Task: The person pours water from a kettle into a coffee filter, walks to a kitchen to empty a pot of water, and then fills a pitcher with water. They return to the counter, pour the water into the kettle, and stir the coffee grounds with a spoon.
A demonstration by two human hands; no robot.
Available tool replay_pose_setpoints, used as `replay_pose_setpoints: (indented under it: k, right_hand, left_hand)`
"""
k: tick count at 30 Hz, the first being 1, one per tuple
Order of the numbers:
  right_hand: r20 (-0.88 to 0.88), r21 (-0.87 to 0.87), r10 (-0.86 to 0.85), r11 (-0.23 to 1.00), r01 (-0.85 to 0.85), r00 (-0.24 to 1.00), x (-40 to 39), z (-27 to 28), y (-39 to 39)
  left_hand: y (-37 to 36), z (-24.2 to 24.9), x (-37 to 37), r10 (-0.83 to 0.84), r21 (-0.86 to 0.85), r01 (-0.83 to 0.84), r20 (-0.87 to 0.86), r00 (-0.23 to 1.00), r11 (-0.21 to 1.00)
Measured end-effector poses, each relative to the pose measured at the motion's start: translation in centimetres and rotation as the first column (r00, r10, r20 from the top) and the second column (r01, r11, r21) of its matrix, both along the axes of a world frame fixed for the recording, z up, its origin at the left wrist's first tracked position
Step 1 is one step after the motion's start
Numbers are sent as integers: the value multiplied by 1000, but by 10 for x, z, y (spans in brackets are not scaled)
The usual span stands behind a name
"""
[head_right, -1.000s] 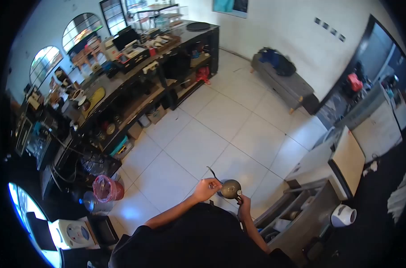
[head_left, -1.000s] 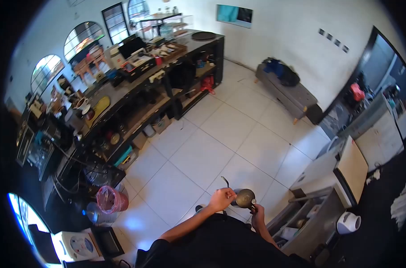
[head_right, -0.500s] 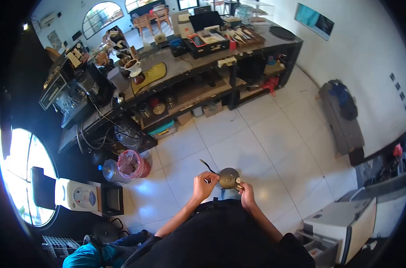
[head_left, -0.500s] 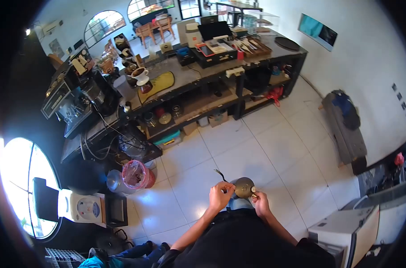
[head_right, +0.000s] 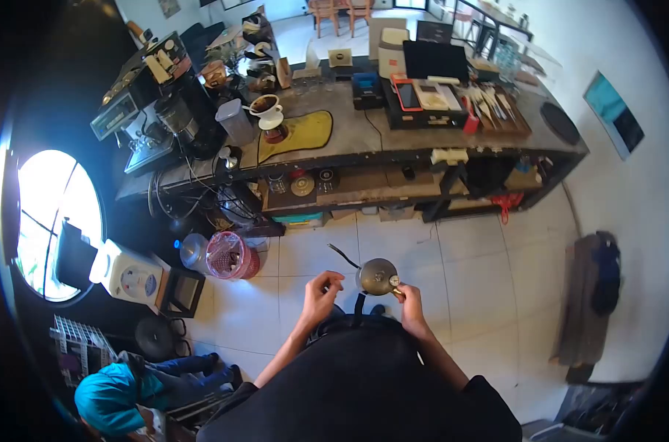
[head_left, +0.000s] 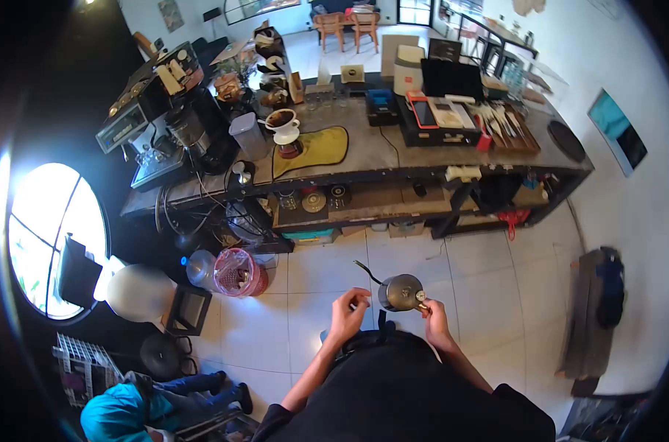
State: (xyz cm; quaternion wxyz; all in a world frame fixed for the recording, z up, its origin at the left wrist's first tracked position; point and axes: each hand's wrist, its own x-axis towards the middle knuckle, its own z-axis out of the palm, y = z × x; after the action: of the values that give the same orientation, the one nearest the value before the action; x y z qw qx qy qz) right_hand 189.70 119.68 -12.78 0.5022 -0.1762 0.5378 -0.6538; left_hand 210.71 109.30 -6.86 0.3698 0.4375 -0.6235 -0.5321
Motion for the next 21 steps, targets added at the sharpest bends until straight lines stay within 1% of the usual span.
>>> replay_pose_setpoints:
  k: [1,2,3,4,7,9,11,12,13,14,15,16,18,19,21]
  right_hand:
    - [-11,-4,24,1000,-24,1000,-12,0,-18]
    - [23,21,15,1000,-15,1000,-21,-1,-33]
    - [60,48,3,999,-6,998,-27,-1,-47]
    - [52,123,-117,986,110,992,-20,27,-72]
    - [48,128,-123,985,116,991,-35,25,-124]
    - [37,112,-99,989,95,994,-44,20,-157]
    - [74,70,-87,994,81,994,-55,4,-188]
    - [67,75,-87,994,82,994,-53,6,-204]
    - [33,88,-143,986,140,989,-51,8,-224]
    - [2,99,-204,974,203,979,-51,10,-260]
    - [2,106,-210,972,209,978,-47,11,-279]
    - [54,96,-223,971,218,973,-47,13,-299]
    - [128,93,-234,970,223,964,-51,7,-338]
    - [123,109,-236,969,223,964,-50,8,-357]
    - [172,66,-309,951,302,935,-48,10,-387]
  left_hand:
    - [-12,-1,-2,53,47,-48,-98,994,998]
    - [-26,-4,-2,74,47,-69,-105,992,997]
    - [-41,-10,-1,130,31,-128,-88,988,991]
    - [-54,-13,2,184,17,-184,-68,980,983]
    - [-100,-17,11,273,70,-270,-40,961,960]
    - [-135,-22,18,305,53,-302,-55,951,952]
    - [-170,-31,28,349,25,-348,-73,934,937]
    - [-191,-35,34,359,24,-358,-76,930,933]
    - [-214,-40,38,374,13,-375,-113,920,927]
    - [-259,-49,41,391,-6,-393,-78,917,920]
    - [-284,-57,48,409,-23,-410,-37,912,912]
    - [-312,-53,51,403,-15,-404,-33,915,915]
    - [-373,-43,53,415,-219,-386,102,904,896]
    - [-400,-39,53,413,-203,-387,108,904,900]
    - [-443,-33,56,430,-359,-324,273,860,875]
